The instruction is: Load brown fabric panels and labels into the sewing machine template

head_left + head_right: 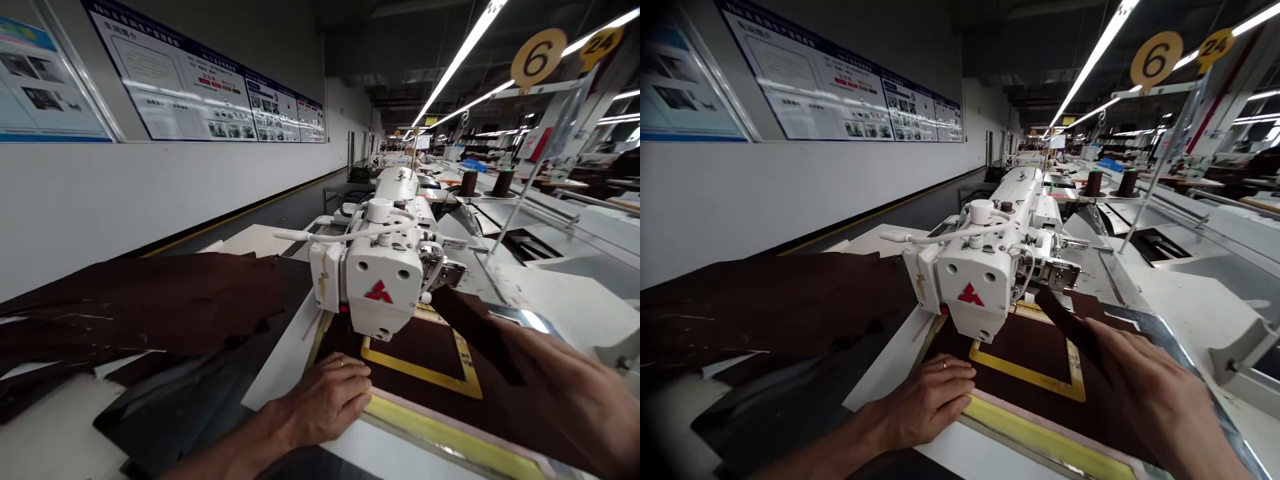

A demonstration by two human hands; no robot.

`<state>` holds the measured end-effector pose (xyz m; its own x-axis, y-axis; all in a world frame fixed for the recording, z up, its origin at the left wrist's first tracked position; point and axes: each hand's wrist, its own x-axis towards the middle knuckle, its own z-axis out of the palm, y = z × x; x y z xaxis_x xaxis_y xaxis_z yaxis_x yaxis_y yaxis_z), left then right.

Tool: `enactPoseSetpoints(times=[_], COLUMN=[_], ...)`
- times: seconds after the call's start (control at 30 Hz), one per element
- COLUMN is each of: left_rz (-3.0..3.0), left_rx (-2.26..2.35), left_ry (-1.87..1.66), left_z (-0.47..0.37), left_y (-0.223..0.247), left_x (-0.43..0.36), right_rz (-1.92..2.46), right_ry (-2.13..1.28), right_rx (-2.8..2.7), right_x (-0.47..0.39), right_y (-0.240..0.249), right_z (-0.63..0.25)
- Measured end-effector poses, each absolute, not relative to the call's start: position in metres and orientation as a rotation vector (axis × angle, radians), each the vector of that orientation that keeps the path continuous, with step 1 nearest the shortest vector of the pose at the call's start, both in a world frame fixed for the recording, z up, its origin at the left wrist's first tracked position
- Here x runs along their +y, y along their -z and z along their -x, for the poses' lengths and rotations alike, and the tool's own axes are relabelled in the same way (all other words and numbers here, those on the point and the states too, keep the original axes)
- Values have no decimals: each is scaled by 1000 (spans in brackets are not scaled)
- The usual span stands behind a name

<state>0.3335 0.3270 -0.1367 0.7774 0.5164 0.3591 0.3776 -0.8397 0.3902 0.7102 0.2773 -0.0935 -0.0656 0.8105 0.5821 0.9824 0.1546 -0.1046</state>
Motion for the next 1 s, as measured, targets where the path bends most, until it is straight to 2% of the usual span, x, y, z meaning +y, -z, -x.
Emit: enactPoseSetpoints(times=[0.13,0.27,0.6,0.83,1.0], left_rz=[-2687,-2699,-2818,-2859,-2848], left_rx=[716,733,818,930,953], left_ry=[-695,-684,-545,-422,-467], left_z=[-329,-334,-350,-368,-367], left_y=[135,131,126,123,128], left_x=[330,333,329,335,335], right_rz=[1348,1181,955,972,1081], right_ry=[311,298,307,294,186], right_rx=[-2451,-2620,-2629,-2599,-2629], right_x=[323,333,335,338,338], right_y=[128,161,154,164,170], right_z=[-668,-657,-656,-645,-639])
